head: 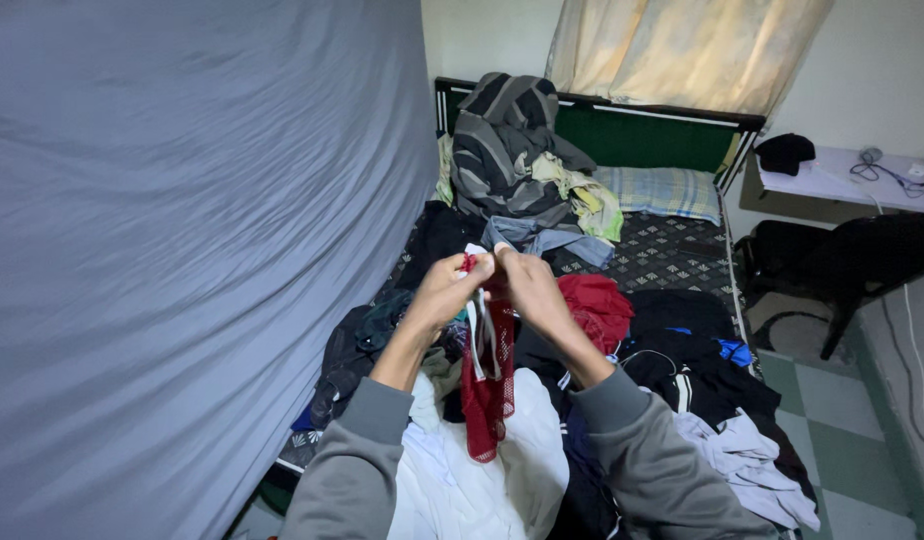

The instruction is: The person folds several pieces of clothing on a bed, including white shorts, a red mesh top, and a white t-shirt. Each item is unfolded, smoothed, and folded by hand, then placed on a growing stack.

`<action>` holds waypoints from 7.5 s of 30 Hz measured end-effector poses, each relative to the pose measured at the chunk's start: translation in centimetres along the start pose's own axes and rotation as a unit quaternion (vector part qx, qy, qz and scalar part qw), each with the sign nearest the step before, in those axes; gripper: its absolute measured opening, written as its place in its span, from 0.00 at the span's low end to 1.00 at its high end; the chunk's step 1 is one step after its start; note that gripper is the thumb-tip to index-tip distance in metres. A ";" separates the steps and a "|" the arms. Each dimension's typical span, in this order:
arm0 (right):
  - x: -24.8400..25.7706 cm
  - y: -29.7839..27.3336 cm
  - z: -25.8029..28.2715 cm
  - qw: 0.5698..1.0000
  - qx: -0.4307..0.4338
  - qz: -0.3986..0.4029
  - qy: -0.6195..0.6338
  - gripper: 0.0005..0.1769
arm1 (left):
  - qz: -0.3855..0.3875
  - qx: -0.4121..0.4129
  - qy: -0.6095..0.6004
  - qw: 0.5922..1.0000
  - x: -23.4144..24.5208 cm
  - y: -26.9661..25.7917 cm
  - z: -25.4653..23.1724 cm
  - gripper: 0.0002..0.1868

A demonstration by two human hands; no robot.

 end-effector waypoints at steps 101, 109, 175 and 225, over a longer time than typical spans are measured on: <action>5.5 4.7 -2.2 0.917 -0.118 0.148 0.351 0.10 | 0.066 0.062 -0.432 0.897 5.6 0.5 1.2 0.34; 8.0 6.7 -5.4 0.976 -0.192 0.038 0.098 0.21 | 0.024 -0.001 -0.396 0.918 7.2 2.4 2.1 0.14; 10.6 3.0 -1.7 0.993 -0.010 0.077 0.085 0.11 | -0.185 -0.096 0.174 0.962 10.8 -1.6 -3.8 0.20; 4.8 0.0 -0.4 0.975 0.019 0.218 0.037 0.21 | 0.146 -0.117 -0.107 0.977 1.6 0.0 -3.2 0.20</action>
Point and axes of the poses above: each hand's wrist, its own y-axis towards the middle knuckle, its own x-axis out of the back of the hand, z = x × y, the point moved 2 cm from there along y, towards the middle knuckle, and after that the axes turned 4 degrees about z, right-handed, at the moved point
